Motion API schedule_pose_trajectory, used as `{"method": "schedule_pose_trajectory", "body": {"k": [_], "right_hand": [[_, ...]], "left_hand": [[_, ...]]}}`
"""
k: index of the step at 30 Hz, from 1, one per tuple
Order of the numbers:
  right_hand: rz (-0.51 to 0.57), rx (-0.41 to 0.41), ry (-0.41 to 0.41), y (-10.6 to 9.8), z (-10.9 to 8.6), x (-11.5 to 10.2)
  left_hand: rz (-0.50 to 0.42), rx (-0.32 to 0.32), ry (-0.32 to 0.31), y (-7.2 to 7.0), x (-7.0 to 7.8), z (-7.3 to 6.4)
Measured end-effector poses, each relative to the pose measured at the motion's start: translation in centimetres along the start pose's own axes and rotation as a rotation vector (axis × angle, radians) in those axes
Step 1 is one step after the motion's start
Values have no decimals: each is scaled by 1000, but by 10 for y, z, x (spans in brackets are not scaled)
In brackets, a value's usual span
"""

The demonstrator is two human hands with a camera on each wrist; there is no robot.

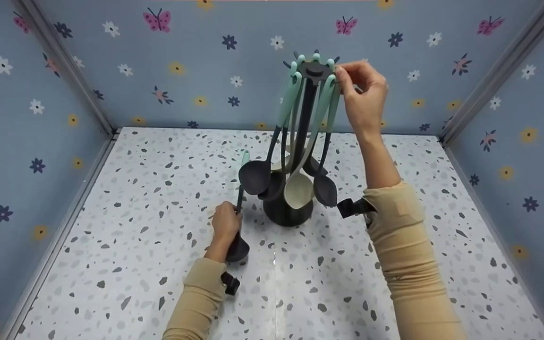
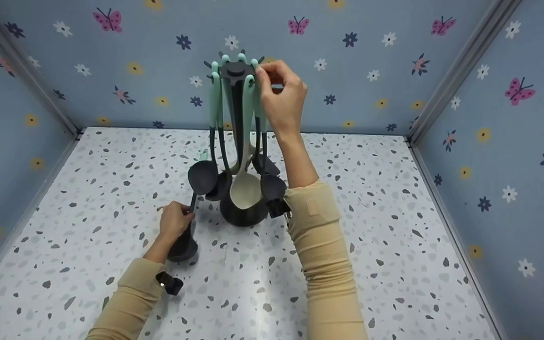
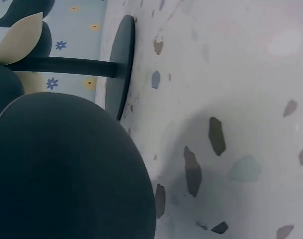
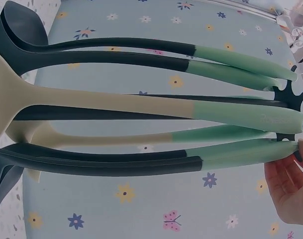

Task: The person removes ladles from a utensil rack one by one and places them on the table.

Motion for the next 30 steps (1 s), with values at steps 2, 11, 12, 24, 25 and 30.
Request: {"method": "schedule_pose_trajectory", "body": {"k": [2,11,12,24,25,30], "right_hand": [[4,2,0,0,0,0],[16,8,-5,0,-1,0],[16,8,-7,0,-1,0],[19,17,8,0,-1,0],[18,17,9,0,-1,0],[12,17,4,0,-1,0]], "left_hand": [[22,-22,0,4,-1,0],[103,-93,3,18,-2,0],[112,-100,1,19,-1,0],[192,-77,45,26,8,-2],[203,-88,44,27,8,-2],[253,-147,41,32,11,-1]]}}
Point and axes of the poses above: each hand's wrist, its own z-axis towards the middle knuckle, its own y-axis out of the palm, x = y × z, the point moved 7 cm from there along z, towards the middle knuckle, and after that the axes turned 10 degrees about y, right-handed, at the moved point
